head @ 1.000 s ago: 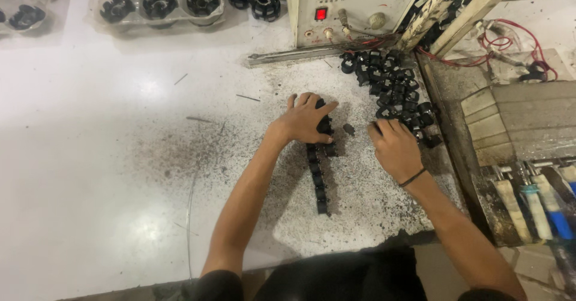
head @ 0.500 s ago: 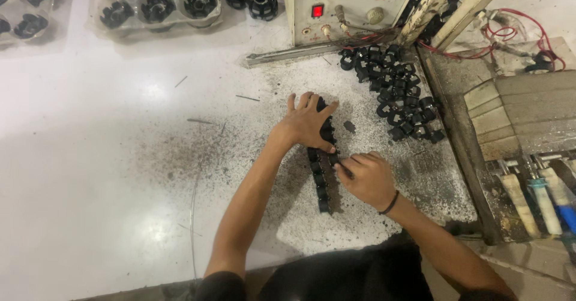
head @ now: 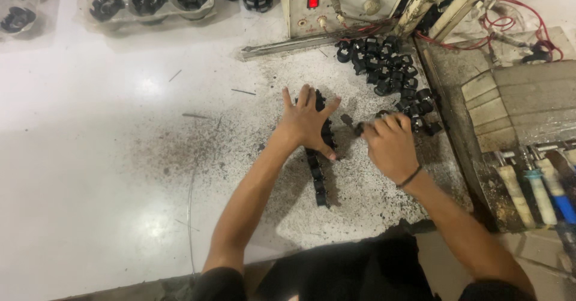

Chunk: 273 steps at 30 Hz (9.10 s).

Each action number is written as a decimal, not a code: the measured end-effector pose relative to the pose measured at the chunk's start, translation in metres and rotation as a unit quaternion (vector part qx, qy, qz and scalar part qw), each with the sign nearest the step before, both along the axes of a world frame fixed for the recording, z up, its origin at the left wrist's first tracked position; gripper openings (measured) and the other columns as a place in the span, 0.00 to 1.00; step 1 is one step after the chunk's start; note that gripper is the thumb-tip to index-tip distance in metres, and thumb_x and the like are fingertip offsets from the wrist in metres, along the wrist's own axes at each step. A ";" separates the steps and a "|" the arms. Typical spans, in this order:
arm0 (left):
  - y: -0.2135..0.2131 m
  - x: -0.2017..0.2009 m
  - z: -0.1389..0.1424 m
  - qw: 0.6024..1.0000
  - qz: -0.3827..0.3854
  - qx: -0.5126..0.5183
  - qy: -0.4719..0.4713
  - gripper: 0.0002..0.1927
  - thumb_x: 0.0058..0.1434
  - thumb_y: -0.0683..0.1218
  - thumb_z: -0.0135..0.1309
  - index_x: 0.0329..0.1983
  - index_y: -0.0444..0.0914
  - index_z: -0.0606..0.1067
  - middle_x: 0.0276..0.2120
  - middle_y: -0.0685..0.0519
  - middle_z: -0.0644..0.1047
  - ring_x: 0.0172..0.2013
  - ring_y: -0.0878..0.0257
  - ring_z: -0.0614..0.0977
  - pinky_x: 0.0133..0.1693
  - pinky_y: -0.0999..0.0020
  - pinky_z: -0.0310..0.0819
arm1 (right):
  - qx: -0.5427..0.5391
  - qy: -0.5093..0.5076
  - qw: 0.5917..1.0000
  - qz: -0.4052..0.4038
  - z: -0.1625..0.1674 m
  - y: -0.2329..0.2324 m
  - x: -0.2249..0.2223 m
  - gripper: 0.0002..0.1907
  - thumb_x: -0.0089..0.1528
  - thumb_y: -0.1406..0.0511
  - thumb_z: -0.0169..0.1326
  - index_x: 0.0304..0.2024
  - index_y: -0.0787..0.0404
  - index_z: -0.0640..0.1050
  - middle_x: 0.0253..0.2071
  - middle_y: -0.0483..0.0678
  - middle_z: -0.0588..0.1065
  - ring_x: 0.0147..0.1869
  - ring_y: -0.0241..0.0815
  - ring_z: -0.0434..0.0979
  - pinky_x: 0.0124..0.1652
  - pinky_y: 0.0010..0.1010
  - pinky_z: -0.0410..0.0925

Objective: The person gathers small black plastic components from the workbench and arranges them into a tight grid. They then take a blue-handled heated tool and press it against pins on each component in the grid, working through the rows one by one.

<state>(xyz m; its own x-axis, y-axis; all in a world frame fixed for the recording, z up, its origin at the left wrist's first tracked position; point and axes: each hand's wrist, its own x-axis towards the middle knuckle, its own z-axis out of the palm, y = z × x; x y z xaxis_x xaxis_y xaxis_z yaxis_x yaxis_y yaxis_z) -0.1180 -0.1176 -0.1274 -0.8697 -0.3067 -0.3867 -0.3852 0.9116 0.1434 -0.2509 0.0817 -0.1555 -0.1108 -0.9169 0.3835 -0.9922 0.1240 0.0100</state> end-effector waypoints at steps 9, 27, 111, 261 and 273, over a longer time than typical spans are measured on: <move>0.001 -0.001 -0.009 0.999 -0.013 -0.014 0.029 0.78 0.26 0.80 0.68 0.79 0.56 0.45 0.72 0.28 0.51 0.74 0.35 0.43 0.62 0.16 0.32 | -0.132 -0.204 0.969 0.039 -0.019 0.028 0.077 0.10 0.62 0.63 0.62 0.33 0.65 0.83 0.30 0.50 0.80 0.32 0.45 0.80 0.34 0.35 0.70; 0.069 0.059 -0.010 0.955 -0.004 -0.049 0.294 0.29 0.52 0.57 0.68 0.54 0.41 0.76 0.54 0.46 0.75 0.59 0.51 0.72 0.60 0.35 0.57 | 0.078 -0.224 0.970 -0.058 -0.002 0.035 0.012 0.06 0.60 0.66 0.61 0.39 0.59 0.84 0.37 0.49 0.82 0.36 0.44 0.82 0.48 0.39 0.70; -0.051 -0.011 -0.067 0.911 0.101 0.099 0.388 0.13 0.60 0.43 0.53 0.47 0.40 0.81 0.43 0.47 0.81 0.46 0.44 0.81 0.48 0.49 0.75 | -0.122 -0.284 0.951 0.004 -0.031 -0.112 -0.039 0.06 0.63 0.70 0.62 0.41 0.66 0.79 0.40 0.53 0.80 0.40 0.48 0.84 0.39 0.33 0.76; -0.021 -0.043 -0.026 0.992 -0.013 0.090 0.090 0.61 0.41 0.72 0.68 0.76 0.55 0.54 0.68 0.36 0.61 0.70 0.37 0.57 0.69 0.34 0.41 | -0.012 0.132 0.990 -0.055 -0.021 -0.041 -0.060 0.13 0.60 0.69 0.57 0.47 0.61 0.84 0.42 0.49 0.74 0.55 0.47 0.72 0.71 0.53 0.53; -0.006 -0.045 -0.020 0.996 -0.015 0.051 0.070 0.68 0.36 0.72 0.71 0.78 0.56 0.49 0.68 0.34 0.58 0.70 0.35 0.54 0.66 0.24 0.40 | -0.039 -0.161 0.986 0.015 -0.008 0.019 0.021 0.07 0.58 0.60 0.64 0.29 0.55 0.86 0.28 0.42 0.77 0.37 0.40 0.76 0.59 0.43 0.59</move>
<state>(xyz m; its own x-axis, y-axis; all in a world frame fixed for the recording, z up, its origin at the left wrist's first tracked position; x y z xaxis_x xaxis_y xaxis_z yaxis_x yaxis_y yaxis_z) -0.1626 -0.1241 -0.1469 -0.9254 -0.2455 -0.2888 -0.3281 0.9003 0.2859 -0.2296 0.1012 -0.1632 -0.2113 -0.8911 0.4015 -0.9455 0.0821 -0.3152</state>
